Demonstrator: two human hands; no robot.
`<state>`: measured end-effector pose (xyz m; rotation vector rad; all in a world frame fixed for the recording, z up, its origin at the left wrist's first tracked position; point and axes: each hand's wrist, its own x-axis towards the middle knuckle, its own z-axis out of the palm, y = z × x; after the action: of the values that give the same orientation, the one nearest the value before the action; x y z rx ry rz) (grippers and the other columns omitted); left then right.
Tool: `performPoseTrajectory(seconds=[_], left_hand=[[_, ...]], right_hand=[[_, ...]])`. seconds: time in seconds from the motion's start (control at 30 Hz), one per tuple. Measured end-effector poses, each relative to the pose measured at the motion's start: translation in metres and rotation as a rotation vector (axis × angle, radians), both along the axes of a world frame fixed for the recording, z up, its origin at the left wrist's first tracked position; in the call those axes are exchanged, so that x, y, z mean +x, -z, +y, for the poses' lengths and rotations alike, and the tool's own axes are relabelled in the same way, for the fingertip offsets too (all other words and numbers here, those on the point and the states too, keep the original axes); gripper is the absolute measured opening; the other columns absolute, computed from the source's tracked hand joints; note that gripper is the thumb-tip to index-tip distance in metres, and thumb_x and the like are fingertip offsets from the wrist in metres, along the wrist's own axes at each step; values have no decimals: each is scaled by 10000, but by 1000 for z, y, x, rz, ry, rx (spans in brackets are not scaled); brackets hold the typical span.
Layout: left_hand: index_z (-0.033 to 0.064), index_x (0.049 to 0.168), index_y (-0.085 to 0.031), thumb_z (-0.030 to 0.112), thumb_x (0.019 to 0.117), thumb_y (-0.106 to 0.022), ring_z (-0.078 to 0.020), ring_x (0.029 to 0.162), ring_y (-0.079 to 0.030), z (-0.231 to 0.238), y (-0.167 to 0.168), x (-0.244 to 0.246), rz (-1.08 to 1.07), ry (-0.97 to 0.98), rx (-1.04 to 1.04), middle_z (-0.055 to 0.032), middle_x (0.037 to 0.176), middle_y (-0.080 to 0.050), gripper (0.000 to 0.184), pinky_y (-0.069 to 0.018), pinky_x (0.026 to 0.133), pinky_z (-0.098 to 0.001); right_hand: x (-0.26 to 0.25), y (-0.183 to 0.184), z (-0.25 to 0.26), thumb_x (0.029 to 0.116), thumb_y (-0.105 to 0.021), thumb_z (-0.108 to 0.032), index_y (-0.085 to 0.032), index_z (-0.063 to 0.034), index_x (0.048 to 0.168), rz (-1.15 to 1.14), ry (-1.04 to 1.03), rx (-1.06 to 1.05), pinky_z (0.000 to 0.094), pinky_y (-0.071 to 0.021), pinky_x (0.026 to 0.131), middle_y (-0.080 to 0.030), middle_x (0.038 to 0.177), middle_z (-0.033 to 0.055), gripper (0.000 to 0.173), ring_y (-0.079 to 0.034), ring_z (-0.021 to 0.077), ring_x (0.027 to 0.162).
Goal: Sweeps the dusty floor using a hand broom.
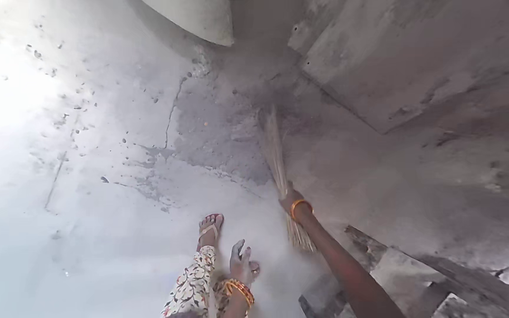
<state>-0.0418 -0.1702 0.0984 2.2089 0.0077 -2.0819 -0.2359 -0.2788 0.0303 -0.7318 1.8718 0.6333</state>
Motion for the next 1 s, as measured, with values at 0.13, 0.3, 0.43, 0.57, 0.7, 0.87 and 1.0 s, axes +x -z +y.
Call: performPoseTrajectory(seconds=[0.13,0.3,0.43,0.57,0.7,0.87,1.0], left_hand=[[-45,1486,-409,60,1082,-458,-398,1282,-529,-15,-9,0,2,-1,-3,-291,1521,-423,421,-459,988,-532],[-50,1483,-408,39,1072,-465,-371,1239,-544,-15,-8,-1,9,-22,1,-288,1517,-422,424,-467,956,-503],[-50,1478,-416,46,1074,-464,-385,1248,-541,-14,-8,-2,0,-18,13,-292,1519,-421,418,-465,966,-509],[-56,1473,-420,47,1074,-468,-394,1245,-545,-12,-4,-3,9,-7,-1,-303,1513,-423,415,-480,951,-509],[-72,1459,-434,37,1062,-493,-397,1290,-534,-29,-4,-1,-9,-12,24,-293,1519,-432,417,-472,1005,-520],[-66,1469,-423,41,1070,-473,-390,1278,-529,-22,-3,3,27,-41,-3,-297,1513,-431,416,-464,989,-519],[-68,1460,-435,42,1068,-476,-398,1301,-523,-16,1,4,29,-28,7,-293,1509,-443,409,-448,1028,-530]], right_hand=[[0,-59,-6,1030,-587,-162,-186,-17,1622,67,-107,53,547,-427,1095,-571,1383,314,729,-565,447,1298],[-73,-36,-31,1048,-575,-162,-277,38,1579,365,-35,-183,603,-421,1085,-539,1400,356,641,-539,496,1308],[-78,11,-45,1053,-552,-120,-423,159,1447,185,-146,-68,613,-351,1119,-500,1428,380,500,-474,508,1362],[-12,11,-44,1034,-604,-242,-350,38,1543,22,-115,-17,593,-418,1087,-539,1417,318,634,-545,446,1315],[0,-44,-44,1021,-605,-177,-257,-17,1600,34,-194,17,582,-434,1079,-571,1378,318,694,-563,461,1292],[-59,-34,-62,1052,-543,-82,-418,133,1465,296,-97,-203,572,-353,1143,-484,1442,379,482,-465,497,1372],[-49,5,-99,1058,-524,-68,-482,204,1348,248,-211,-106,631,-387,1077,-518,1380,404,400,-496,535,1327]])
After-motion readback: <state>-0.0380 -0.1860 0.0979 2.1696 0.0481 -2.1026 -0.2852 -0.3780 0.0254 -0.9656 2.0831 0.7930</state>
